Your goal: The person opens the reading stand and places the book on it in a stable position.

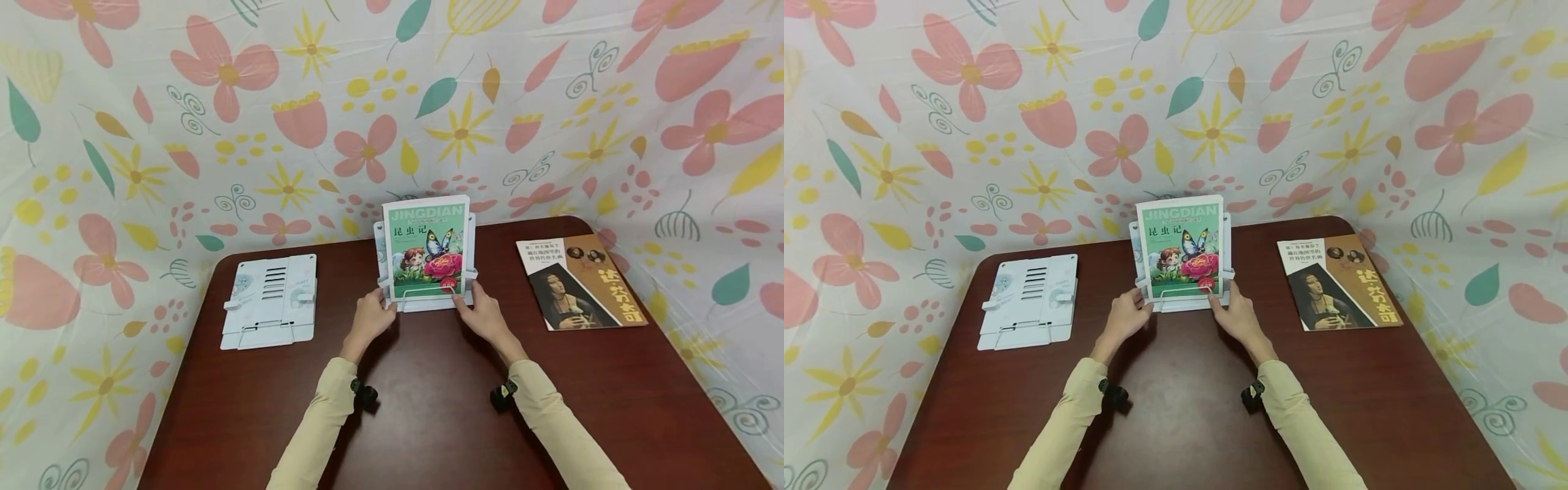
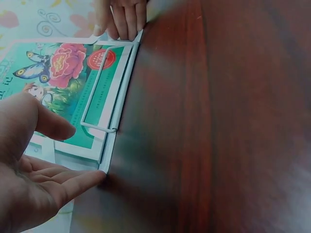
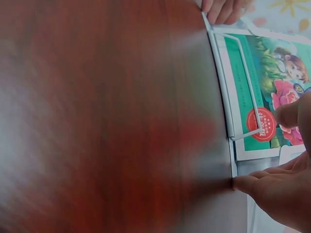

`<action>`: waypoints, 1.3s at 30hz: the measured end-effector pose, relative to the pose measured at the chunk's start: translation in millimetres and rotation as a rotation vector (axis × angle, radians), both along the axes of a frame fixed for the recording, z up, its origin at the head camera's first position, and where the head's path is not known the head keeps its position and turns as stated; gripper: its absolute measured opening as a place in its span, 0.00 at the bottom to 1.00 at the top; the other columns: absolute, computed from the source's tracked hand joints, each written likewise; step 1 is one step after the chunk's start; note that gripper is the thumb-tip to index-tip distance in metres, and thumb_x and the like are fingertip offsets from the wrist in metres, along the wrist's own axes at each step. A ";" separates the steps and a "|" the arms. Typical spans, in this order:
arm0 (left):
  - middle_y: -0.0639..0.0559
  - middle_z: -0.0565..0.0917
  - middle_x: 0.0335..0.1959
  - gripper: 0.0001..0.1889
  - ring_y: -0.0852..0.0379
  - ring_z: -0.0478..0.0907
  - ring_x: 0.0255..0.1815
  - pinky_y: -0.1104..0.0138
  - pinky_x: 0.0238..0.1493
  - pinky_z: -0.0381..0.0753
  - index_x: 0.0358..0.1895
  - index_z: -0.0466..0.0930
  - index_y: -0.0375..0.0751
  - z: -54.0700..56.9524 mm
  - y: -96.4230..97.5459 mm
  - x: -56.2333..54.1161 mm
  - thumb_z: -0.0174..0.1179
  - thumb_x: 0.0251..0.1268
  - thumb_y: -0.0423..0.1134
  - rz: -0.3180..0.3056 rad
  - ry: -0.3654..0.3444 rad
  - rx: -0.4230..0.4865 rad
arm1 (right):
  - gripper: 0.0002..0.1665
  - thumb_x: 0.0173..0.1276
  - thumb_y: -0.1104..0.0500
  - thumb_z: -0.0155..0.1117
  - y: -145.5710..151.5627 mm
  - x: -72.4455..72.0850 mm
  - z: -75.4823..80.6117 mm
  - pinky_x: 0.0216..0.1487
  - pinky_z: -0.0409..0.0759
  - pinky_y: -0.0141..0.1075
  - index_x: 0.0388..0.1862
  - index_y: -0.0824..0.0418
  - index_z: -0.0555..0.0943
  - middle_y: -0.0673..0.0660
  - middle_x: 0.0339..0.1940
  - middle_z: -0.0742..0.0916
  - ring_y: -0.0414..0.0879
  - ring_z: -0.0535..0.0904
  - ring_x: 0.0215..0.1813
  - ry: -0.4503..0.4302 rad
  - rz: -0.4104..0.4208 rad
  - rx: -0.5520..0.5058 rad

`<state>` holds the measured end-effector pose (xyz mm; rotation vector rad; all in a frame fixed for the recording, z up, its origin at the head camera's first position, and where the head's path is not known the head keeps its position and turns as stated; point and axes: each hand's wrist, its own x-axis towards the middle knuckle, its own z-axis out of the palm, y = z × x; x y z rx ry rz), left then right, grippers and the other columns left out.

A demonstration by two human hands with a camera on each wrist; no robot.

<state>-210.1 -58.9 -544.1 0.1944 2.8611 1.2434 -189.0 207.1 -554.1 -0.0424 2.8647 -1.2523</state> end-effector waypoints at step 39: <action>0.34 0.78 0.66 0.25 0.40 0.77 0.67 0.52 0.67 0.76 0.70 0.70 0.30 1.9 -53.7 19.6 0.58 0.73 0.35 -0.179 -0.121 0.177 | 0.46 0.77 0.44 0.56 -61.8 26.8 42.1 0.72 0.70 0.56 0.74 0.81 0.59 0.75 0.49 0.86 0.65 0.79 0.65 -0.266 0.173 0.166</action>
